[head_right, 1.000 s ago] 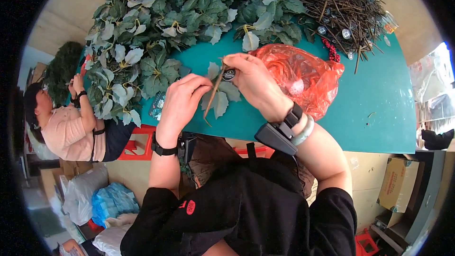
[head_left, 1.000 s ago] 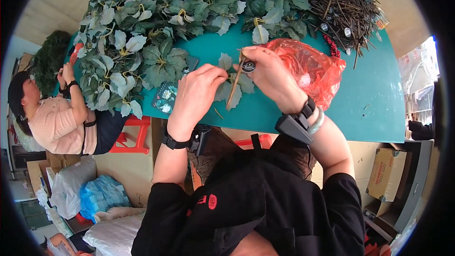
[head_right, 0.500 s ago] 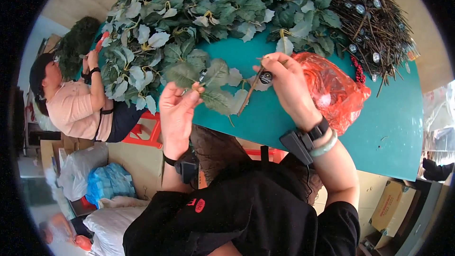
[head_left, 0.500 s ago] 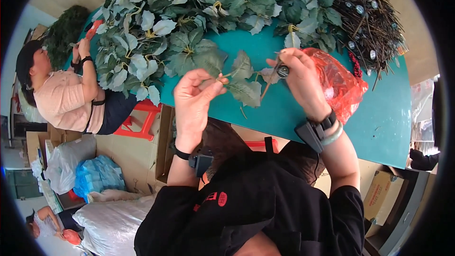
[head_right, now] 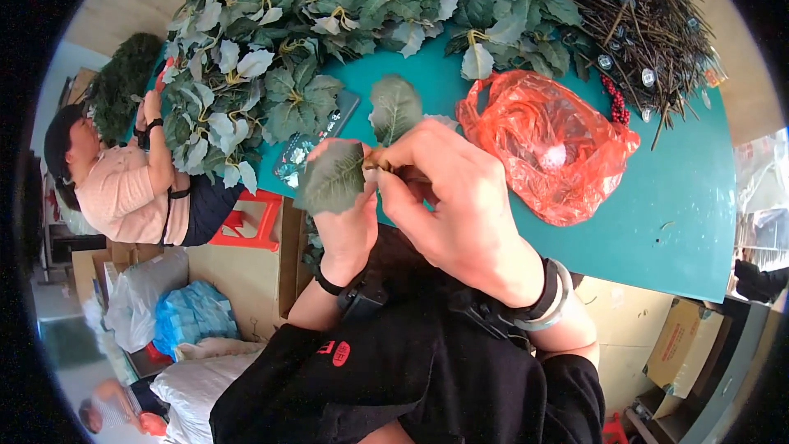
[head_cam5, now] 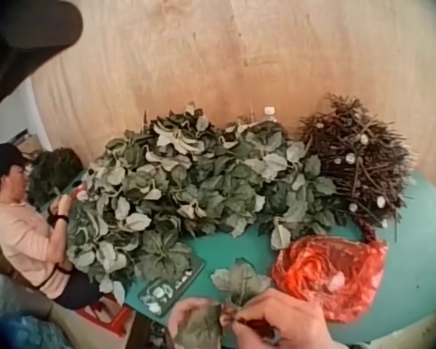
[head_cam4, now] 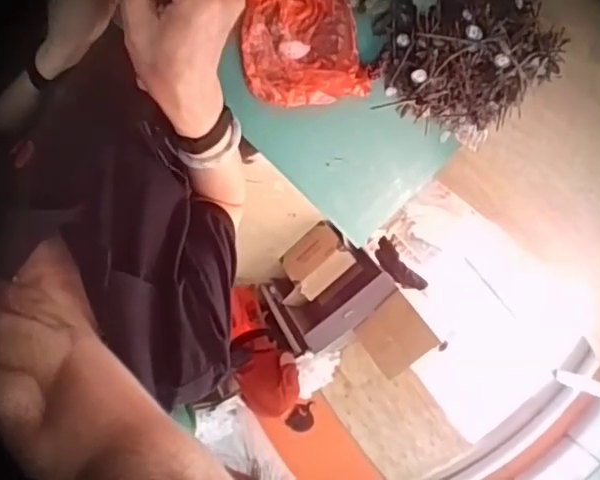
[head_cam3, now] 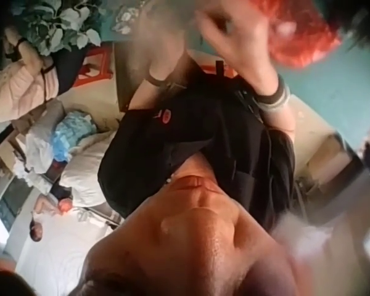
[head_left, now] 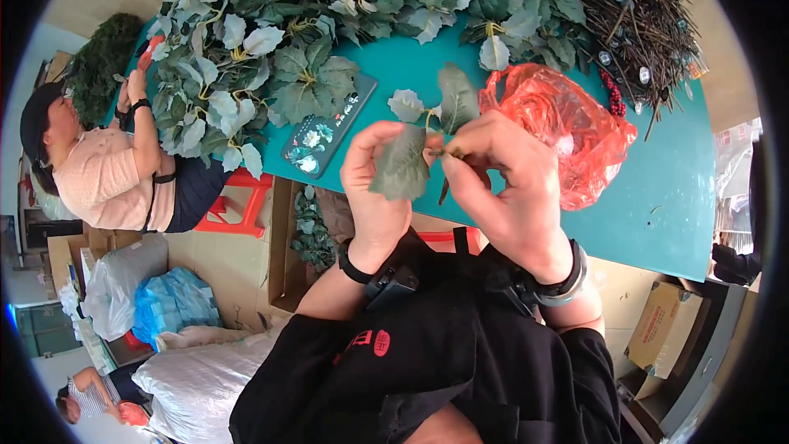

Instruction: The person attaches artificial leaves and small tags to plastic stems by hand before placing the completed pieces onto a pile.

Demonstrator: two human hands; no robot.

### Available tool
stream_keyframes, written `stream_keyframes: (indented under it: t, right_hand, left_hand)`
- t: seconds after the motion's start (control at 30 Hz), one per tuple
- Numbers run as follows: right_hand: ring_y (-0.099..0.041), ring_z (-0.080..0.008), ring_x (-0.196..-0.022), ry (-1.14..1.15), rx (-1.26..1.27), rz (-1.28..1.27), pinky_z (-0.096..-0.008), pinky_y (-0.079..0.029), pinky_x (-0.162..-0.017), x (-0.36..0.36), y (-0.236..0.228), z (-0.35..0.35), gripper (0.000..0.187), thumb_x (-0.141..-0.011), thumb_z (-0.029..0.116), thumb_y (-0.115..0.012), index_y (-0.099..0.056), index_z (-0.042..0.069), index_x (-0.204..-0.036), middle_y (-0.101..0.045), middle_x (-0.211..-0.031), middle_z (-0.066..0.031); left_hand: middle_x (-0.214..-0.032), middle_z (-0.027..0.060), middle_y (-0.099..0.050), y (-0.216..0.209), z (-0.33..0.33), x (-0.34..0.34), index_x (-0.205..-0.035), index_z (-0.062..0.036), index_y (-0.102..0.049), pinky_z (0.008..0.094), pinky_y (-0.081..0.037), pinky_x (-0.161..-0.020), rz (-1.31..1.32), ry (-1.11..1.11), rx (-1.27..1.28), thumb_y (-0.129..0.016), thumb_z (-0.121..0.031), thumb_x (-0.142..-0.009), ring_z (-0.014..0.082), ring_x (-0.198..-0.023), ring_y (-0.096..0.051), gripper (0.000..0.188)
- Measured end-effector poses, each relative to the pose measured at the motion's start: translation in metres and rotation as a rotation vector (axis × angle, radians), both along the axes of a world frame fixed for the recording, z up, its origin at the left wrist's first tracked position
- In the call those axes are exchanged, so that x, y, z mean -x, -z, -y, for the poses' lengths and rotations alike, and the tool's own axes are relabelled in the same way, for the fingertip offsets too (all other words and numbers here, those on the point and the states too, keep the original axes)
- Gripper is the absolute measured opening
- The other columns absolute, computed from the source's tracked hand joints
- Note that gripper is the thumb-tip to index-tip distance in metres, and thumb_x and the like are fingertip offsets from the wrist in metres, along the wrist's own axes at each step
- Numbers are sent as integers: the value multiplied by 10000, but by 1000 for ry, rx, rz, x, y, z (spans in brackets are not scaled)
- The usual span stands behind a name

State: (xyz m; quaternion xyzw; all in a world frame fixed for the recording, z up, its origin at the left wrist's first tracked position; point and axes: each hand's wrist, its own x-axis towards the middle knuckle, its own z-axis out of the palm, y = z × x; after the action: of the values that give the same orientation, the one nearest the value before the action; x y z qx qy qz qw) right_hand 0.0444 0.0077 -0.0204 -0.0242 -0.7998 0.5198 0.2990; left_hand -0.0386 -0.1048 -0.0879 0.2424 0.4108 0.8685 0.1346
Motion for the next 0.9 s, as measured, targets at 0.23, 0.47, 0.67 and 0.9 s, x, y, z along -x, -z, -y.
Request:
stream_keyframes:
  t: [0.23, 0.47, 0.67, 0.9]
  right_hand:
    - [-537, -110, -561, 91, -186, -109, -228, -442, -504, 6, 7, 9, 157, -722, -101, -631, -593, -15, -848, -572, -815, -82]
    - [-545, -128, -565, 106, -235, -131, -249, -458, -499, 9, 7, 17, 197, -697, -106, -654, -609, -8, -862, -570, -821, -78]
    - [-553, -168, -570, 147, -316, -195, -266, -456, -487, 15, 12, 19, 228, -666, -106, -667, -611, 2, -860, -564, -813, -80]
    - [-563, -196, -587, 211, -363, -225, -286, -463, -495, 11, 11, 19, 240, -635, -109, -673, -603, 9, -832, -563, -805, -86]
  left_hand:
    - [-1008, 122, -589, 3, 0, -1, -1120, -11, -473, 338, -528, -841, -96, -6, -177, -611, 136, -773, 255, -941, -640, 401]
    - [-1000, 133, -583, 6, 6, 2, -1154, -18, -440, 365, -519, -872, -151, -29, -211, -574, 169, -780, 250, -944, -634, 440]
    - [-986, 138, -589, 6, 4, 2, -1161, -27, -437, 380, -510, -890, -167, -71, -180, -569, 174, -780, 254, -964, -627, 450]
    - [-968, 119, -601, 6, 7, 3, -1191, -46, -437, 334, -517, -845, -171, 10, -201, -593, 120, -799, 255, -1009, -615, 453]
